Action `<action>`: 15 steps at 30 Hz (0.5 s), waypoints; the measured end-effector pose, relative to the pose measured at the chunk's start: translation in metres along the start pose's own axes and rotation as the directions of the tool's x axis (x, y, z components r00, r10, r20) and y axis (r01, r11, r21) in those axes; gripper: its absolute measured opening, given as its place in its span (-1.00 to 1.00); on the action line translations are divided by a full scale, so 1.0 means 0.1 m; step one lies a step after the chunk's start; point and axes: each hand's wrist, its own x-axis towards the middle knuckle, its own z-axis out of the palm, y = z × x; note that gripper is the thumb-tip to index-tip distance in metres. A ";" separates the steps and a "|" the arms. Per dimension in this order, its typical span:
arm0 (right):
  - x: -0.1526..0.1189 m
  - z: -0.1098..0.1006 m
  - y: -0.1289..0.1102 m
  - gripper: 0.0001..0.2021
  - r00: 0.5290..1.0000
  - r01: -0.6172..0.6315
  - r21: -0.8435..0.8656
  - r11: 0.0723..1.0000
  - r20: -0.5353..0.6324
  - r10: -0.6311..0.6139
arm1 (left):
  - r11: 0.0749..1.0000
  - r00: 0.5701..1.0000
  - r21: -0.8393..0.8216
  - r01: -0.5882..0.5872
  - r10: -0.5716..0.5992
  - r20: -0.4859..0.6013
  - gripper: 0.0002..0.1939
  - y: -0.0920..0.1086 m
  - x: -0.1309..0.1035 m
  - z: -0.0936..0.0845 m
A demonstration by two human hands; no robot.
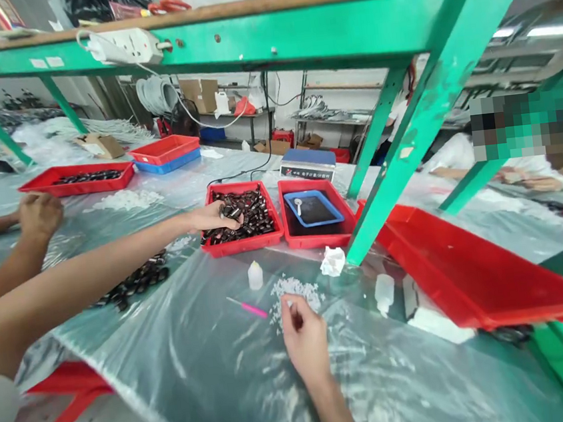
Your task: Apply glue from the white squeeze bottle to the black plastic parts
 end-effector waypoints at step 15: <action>0.01 0.10 0.05 -0.74 0.988 0.100 -0.149 0.984 0.134 -0.080 | 0.895 0.943 0.356 0.267 -0.319 0.096 -0.67 -0.28 -0.72 0.85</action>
